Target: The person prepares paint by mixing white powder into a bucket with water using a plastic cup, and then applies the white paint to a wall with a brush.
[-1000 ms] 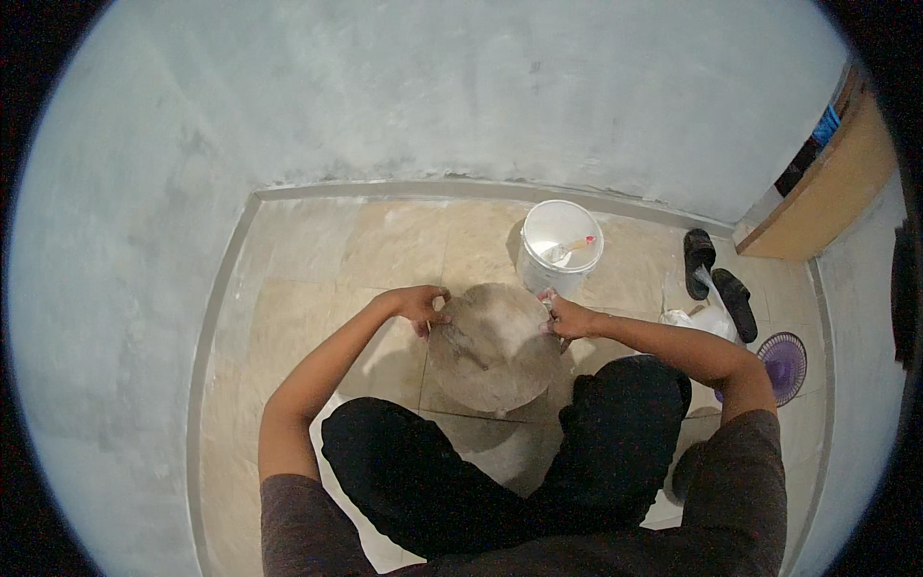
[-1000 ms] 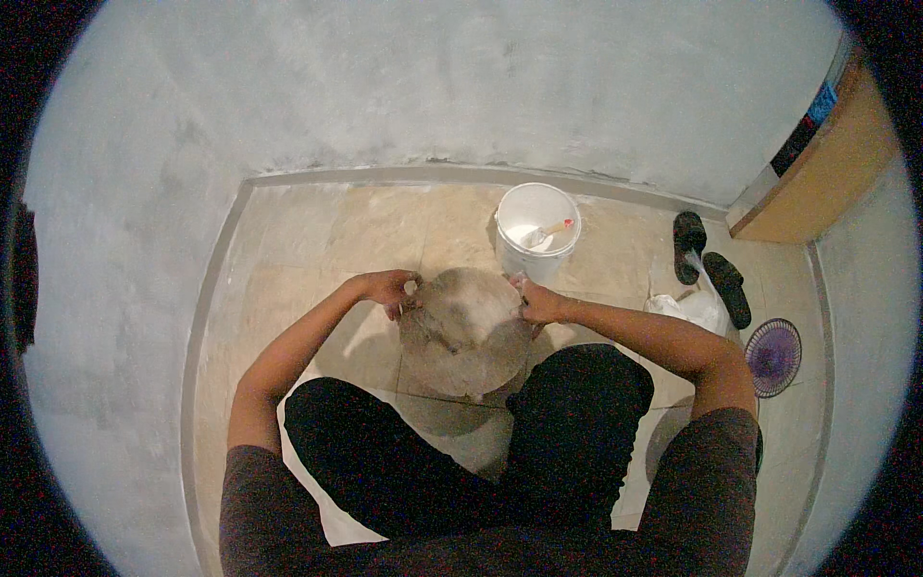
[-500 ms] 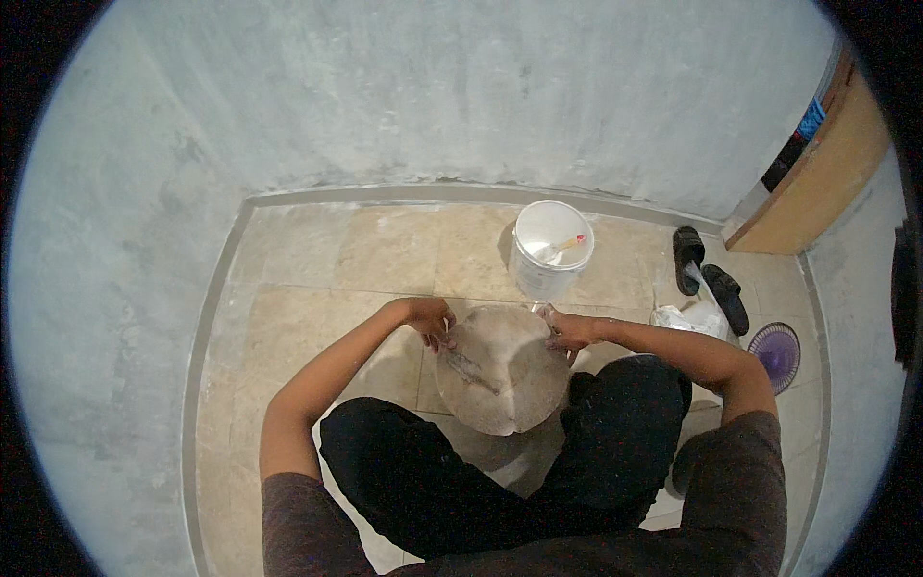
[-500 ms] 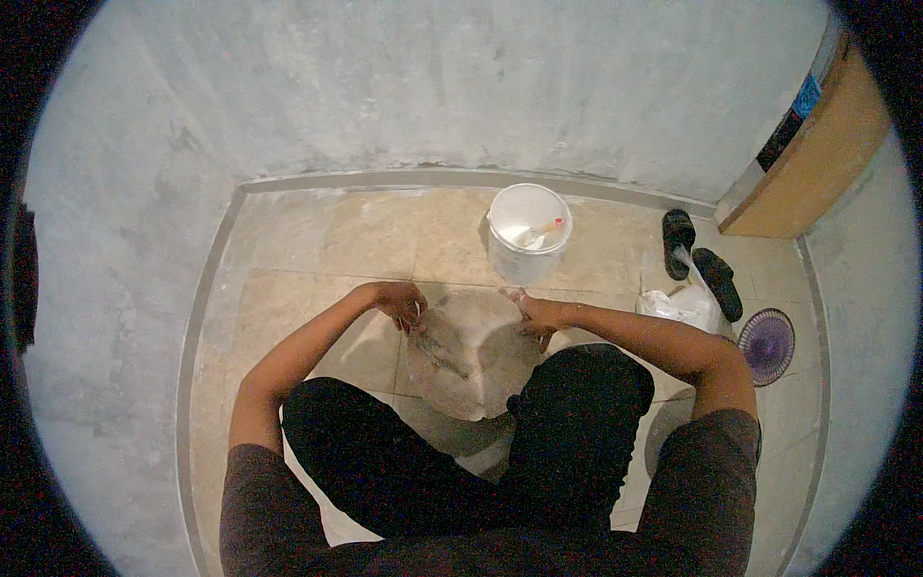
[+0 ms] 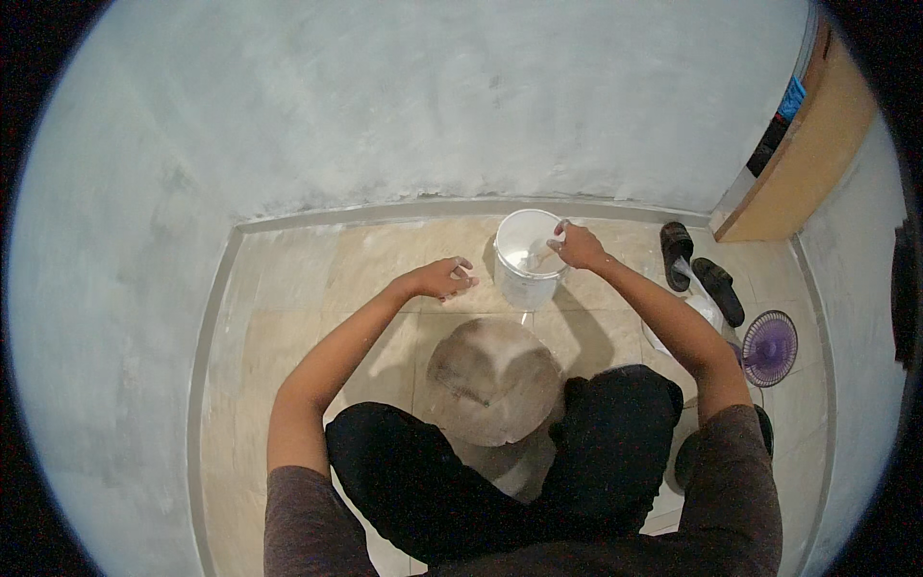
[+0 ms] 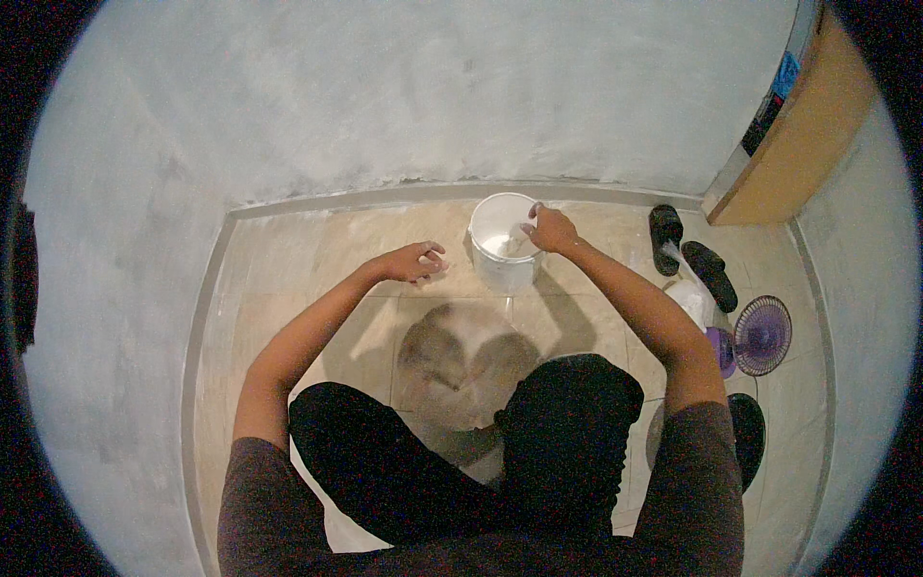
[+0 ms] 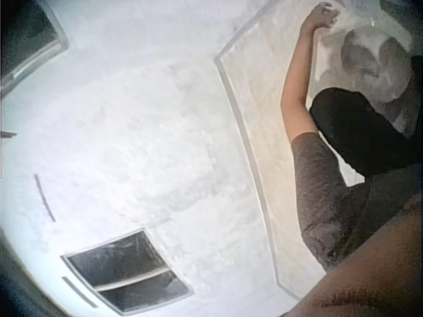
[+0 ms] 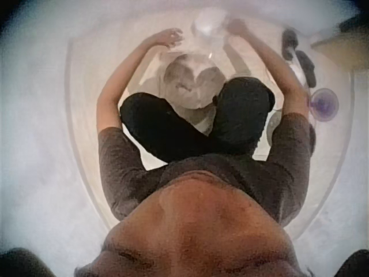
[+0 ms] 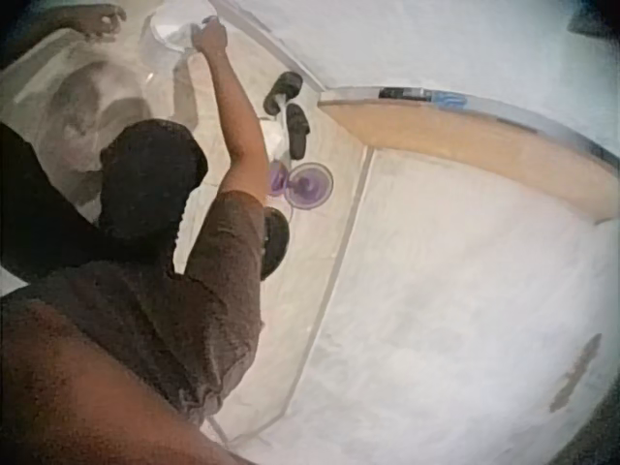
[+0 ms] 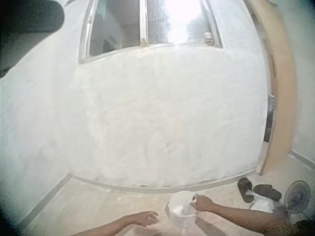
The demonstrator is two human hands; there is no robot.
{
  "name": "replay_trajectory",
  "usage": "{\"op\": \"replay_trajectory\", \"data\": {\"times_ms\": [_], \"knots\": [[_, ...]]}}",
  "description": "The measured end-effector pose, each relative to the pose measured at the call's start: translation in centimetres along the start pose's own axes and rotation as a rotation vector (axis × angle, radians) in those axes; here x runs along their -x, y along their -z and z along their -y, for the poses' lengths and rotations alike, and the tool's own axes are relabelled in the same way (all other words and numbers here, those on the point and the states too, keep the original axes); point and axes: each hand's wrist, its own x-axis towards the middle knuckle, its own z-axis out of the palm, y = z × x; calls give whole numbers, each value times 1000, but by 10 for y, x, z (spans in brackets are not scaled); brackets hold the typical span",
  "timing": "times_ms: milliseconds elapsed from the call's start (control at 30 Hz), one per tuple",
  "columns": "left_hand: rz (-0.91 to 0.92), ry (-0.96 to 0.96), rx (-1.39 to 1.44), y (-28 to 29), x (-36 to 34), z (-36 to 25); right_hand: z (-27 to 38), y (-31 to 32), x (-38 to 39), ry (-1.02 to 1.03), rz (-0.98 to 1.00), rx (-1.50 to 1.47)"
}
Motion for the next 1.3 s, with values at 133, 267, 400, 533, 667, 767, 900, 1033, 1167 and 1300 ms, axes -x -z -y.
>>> {"op": "replay_trajectory", "data": {"times_ms": [133,267,400,533,667,767,900,1033,1167,1300], "knots": [[-132,-8,-55,5,-37,-8,-28,-17,-21,-134,-187,163],[-84,130,18,12,-63,-12,-30,-30,-25,-317,9,-112],[-71,200,103,12,-111,-23,-73,-41,-44,-131,81,-277],[-104,217,226,19,-141,-26,-72,-37,-56,-16,111,-370],[-15,97,328,27,-139,-35,-51,-8,-58,-68,259,-597],[-194,200,354,31,-137,-60,-52,16,-66,-74,283,-651],[-137,272,257,64,-142,-92,-58,34,-97,-13,316,-676],[-205,270,344,87,-149,-78,-39,50,-121,-32,361,-779],[-40,118,306,114,-160,-9,-27,41,-151,-27,375,-826],[28,341,554,139,-159,-72,-29,64,-157,-138,404,-829]]}}
